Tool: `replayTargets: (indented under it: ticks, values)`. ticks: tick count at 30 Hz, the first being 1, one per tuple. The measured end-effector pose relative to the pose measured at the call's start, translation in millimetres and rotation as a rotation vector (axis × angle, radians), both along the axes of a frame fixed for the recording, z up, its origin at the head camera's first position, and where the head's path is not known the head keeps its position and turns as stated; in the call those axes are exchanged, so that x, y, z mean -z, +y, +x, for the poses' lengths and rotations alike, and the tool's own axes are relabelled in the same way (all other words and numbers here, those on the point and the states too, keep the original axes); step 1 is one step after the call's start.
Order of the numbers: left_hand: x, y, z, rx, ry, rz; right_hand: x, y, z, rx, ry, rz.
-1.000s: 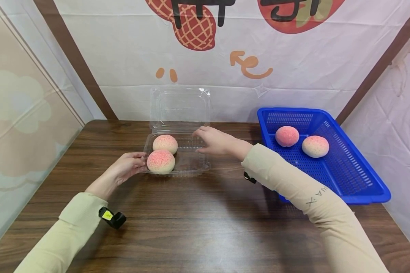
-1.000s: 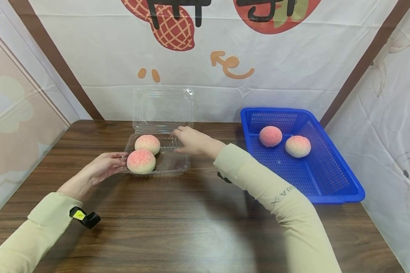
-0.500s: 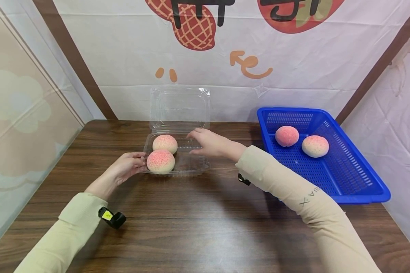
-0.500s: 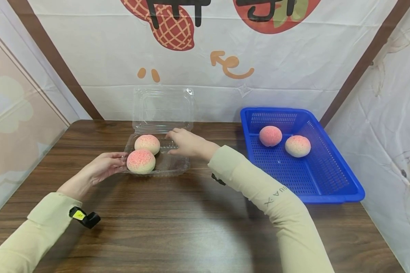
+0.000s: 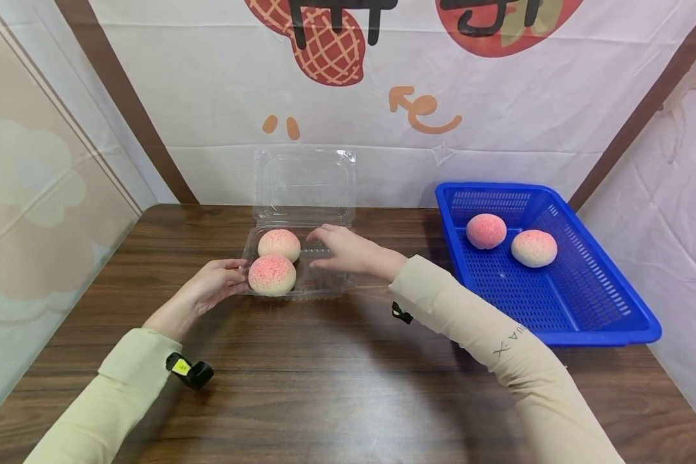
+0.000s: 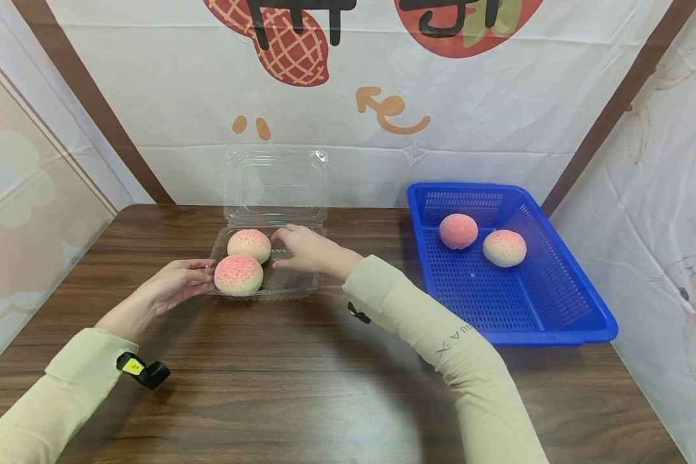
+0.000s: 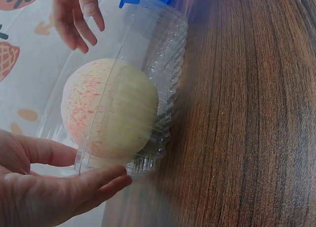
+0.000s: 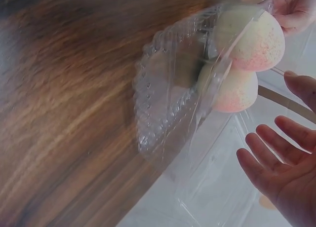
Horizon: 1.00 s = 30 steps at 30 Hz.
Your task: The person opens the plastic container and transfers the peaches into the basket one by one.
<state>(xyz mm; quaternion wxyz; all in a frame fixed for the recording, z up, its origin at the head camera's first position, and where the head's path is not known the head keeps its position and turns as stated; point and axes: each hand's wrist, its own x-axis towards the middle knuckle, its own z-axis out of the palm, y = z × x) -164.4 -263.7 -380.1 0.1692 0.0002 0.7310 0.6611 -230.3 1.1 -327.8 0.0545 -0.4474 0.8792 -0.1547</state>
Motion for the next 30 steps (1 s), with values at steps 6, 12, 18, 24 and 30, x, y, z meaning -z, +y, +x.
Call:
replayTargets:
  ticks: [6, 12, 18, 24, 30]
  values:
    - [0.1, 0.2, 0.0, -0.006, -0.003, 0.000, 4.1, -5.0, -0.4, -0.017, 0.018, -0.055]
    - [0.4, 0.3, 0.0, -0.010, -0.013, -0.002, 6.6, -10.9, 1.3, -0.008, -0.020, -0.068]
    - [1.4, 0.0, -0.3, -0.013, -0.003, 0.005, 12.8, -15.7, 2.2, -0.003, -0.033, -0.091]
    - [1.0, 0.0, -0.1, -0.008, -0.003, -0.005, 18.6, -19.1, 2.9, 0.008, -0.042, -0.114]
    - [0.0, 0.2, 0.0, -0.003, -0.009, -0.009, 20.7, -23.0, 4.9, 0.021, -0.039, -0.111]
